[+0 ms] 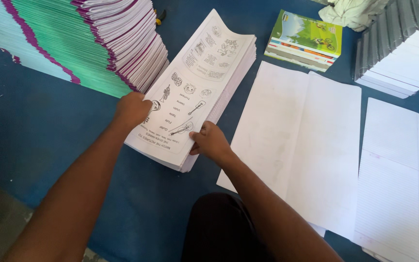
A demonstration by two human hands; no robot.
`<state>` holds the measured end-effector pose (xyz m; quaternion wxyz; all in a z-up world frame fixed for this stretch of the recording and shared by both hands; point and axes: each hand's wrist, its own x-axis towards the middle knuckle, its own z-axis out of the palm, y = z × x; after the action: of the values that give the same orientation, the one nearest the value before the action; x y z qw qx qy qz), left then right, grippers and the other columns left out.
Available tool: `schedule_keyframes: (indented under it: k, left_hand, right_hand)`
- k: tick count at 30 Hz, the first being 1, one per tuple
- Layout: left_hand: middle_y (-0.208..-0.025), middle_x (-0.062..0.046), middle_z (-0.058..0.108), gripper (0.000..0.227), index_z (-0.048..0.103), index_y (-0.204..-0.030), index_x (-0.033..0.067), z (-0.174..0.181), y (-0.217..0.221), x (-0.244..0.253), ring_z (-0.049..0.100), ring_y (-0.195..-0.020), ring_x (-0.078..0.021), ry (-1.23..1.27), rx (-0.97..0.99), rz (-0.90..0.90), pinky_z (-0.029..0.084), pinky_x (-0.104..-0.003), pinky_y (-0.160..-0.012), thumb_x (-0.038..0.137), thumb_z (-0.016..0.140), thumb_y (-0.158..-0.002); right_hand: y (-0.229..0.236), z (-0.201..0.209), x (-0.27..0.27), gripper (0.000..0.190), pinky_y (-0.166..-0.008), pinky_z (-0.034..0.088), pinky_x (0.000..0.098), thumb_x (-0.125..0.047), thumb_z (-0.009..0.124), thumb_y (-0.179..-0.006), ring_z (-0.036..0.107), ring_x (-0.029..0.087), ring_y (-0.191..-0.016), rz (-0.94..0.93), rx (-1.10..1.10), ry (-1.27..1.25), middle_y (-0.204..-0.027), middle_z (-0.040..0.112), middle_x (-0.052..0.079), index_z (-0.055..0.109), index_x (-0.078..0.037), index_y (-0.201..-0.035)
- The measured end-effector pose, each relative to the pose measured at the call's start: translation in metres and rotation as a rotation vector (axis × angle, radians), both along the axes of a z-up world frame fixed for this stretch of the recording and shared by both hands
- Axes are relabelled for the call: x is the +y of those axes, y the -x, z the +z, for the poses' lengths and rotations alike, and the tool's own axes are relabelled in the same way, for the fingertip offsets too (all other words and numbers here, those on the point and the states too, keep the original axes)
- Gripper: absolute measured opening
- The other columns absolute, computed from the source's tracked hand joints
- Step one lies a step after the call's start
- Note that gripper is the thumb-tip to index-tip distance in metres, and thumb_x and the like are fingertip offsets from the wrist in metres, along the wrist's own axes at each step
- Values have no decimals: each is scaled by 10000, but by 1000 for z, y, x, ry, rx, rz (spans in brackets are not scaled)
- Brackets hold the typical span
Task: The person sits on the floor and repeatedly flips through stacks of printed and lined paper, separating printed sheets from blank ones and placing them into different piles. The person handles the papers by hand without using tools.
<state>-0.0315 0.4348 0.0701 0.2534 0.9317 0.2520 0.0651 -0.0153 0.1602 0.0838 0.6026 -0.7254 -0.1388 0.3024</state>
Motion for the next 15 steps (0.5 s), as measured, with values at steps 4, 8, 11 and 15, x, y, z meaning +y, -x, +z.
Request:
schedule_keyframes:
  k: [4, 8, 11, 15]
  left_hand:
    - [-957, -239, 718, 303, 731, -993, 19, 9, 0, -8, 693, -933, -402, 46, -24, 28, 527, -487, -861, 257, 606, -853]
    - [-974, -250, 737, 287, 658, -1051, 2, 16, 1, -16, 739, -940, -392, 122, 27, 73, 553, -471, -881, 222, 613, -871]
    - [-1033, -291, 700, 324, 607, -1109, -27, 16, 2, -22, 695, -983, -443, 28, 23, 64, 533, -500, -888, 192, 648, -873]
    - [-1078, -293, 686, 326, 621, -1126, -21, 11, 3, -29, 657, -1031, -480, -55, -45, 57, 515, -528, -912, 178, 674, -874]
  right_hand:
    - [2, 4, 2, 394, -598, 660, 361, -110, 615, -952, 748, 268, -722, -38, 8, -6, -898, 702, 232, 453, 141, -1208]
    - [7, 10, -2, 505, -584, 642, 331, -148, 636, -948, 743, 254, -674, -35, -24, 1, -826, 716, 224, 423, 152, -1294]
    - [12, 16, -3, 620, -573, 640, 318, -137, 642, -920, 746, 239, -659, -24, -59, 15, -789, 712, 197, 331, 152, -1373]
    - [17, 23, -2, 674, -513, 622, 323, -124, 668, -886, 728, 225, -620, 6, -165, 113, -743, 661, 147, 312, 164, -1382]
